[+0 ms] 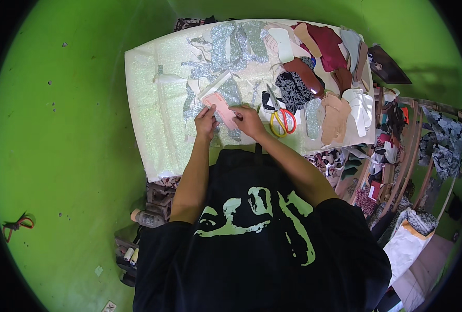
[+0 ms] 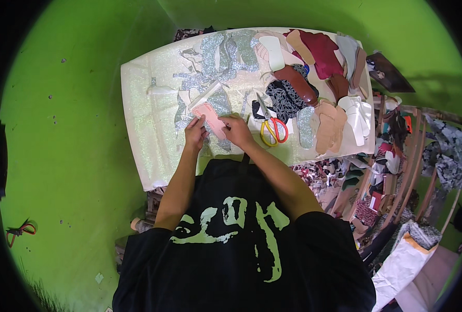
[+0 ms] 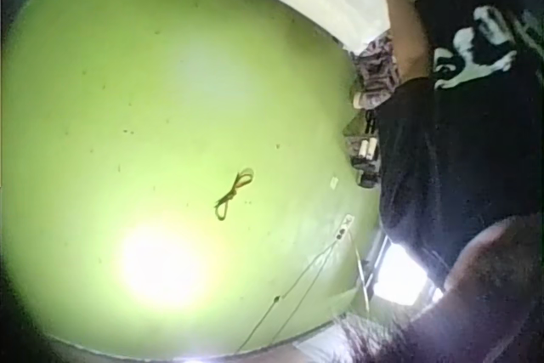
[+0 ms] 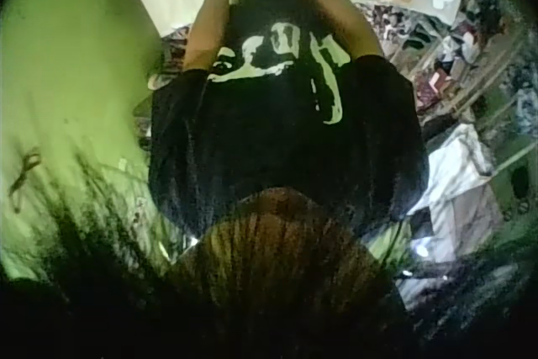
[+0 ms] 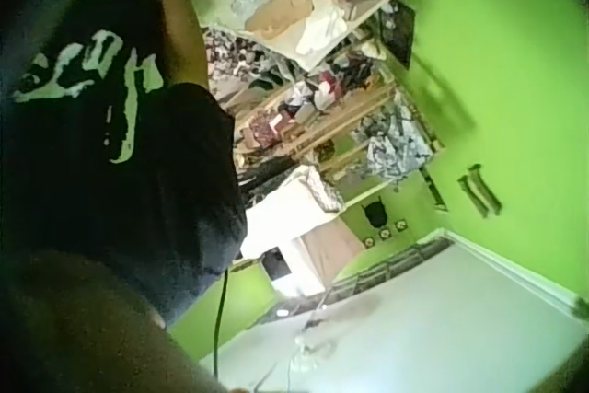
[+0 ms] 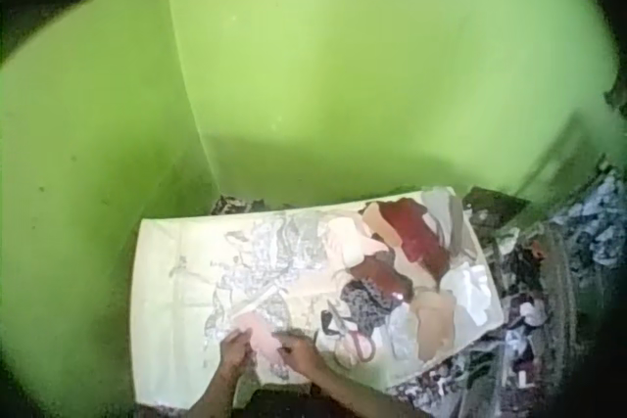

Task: Cutting out shoe component shapes from leather or synthetic material using scissors.

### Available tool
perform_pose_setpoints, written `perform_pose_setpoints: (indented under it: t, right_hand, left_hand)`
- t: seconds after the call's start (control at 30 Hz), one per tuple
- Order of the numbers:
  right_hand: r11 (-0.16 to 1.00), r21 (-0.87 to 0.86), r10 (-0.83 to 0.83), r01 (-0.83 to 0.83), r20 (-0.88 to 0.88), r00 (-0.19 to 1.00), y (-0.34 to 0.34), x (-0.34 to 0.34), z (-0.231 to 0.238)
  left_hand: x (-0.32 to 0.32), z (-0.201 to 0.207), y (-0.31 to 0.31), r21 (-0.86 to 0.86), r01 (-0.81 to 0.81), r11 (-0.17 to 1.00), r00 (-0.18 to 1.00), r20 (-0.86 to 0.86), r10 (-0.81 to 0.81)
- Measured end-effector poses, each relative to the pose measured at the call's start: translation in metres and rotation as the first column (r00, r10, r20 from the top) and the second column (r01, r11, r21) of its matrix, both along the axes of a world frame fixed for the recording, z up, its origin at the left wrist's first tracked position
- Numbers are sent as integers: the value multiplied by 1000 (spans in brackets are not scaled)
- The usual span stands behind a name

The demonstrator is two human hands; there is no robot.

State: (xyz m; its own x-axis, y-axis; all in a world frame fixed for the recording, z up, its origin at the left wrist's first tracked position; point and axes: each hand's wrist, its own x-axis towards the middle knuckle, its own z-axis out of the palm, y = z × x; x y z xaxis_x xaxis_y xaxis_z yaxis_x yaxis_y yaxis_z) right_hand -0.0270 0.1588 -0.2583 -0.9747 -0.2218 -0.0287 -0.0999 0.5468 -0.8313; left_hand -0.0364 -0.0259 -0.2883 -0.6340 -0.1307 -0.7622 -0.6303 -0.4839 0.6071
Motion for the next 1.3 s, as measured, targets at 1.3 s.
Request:
perform_pose_setpoints:
  t: [1.3]
  right_hand:
    - [998, 53, -48, 44, 81, 996, -8, 5, -2]
  left_hand:
    - [4, -10, -2, -177, 170, 969, 967, -162, -199]
